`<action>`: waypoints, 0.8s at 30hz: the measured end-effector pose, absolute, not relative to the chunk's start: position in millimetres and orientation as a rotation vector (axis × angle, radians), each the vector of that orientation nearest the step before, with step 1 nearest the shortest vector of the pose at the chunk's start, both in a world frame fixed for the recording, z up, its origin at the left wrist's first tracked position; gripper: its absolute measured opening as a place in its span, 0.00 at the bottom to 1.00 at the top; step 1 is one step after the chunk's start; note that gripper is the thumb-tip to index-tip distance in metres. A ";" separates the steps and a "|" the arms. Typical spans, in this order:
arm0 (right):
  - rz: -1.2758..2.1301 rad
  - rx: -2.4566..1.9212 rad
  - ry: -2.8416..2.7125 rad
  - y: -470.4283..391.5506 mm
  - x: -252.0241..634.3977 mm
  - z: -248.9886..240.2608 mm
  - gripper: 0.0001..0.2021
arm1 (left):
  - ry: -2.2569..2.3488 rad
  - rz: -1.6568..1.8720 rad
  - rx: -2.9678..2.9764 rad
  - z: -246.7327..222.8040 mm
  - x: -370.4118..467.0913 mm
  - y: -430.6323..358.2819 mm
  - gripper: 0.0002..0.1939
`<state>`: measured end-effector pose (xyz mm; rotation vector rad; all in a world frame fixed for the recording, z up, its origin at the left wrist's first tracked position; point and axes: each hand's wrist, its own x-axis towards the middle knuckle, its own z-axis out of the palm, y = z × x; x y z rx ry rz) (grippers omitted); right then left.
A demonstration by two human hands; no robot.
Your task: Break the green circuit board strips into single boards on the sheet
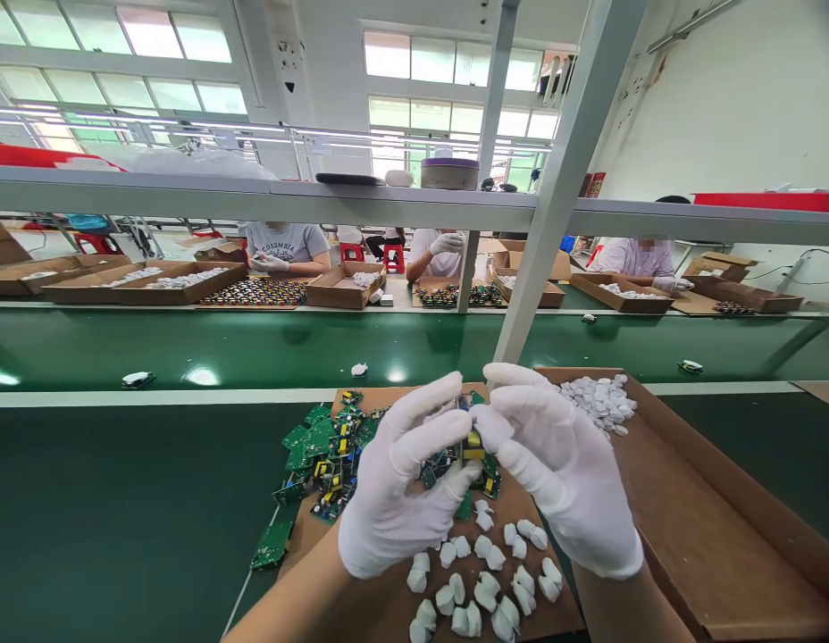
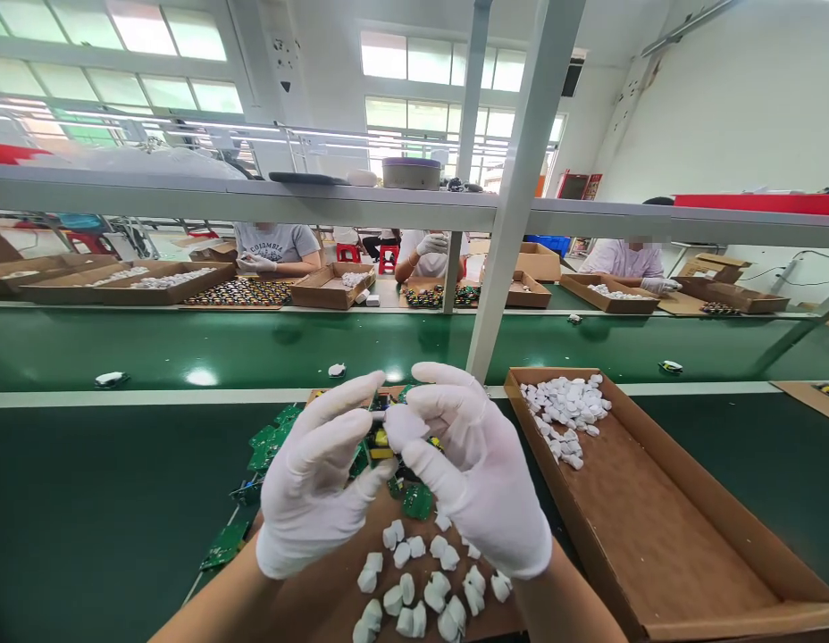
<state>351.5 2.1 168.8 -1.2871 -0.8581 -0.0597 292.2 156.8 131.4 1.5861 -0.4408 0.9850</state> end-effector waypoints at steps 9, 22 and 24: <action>-0.143 -1.398 -1.125 -5.9 358.1 174.1 0.11 | -0.419 0.936 1.423 134.5 300.9 150.4 0.28; 0.030 -1.271 -0.932 9.6 349.2 164.1 0.07 | -0.157 0.778 1.138 113.7 297.5 143.4 0.14; 0.044 -1.235 -0.992 10.4 350.1 160.6 0.13 | -0.149 0.868 1.184 113.2 297.6 147.4 0.12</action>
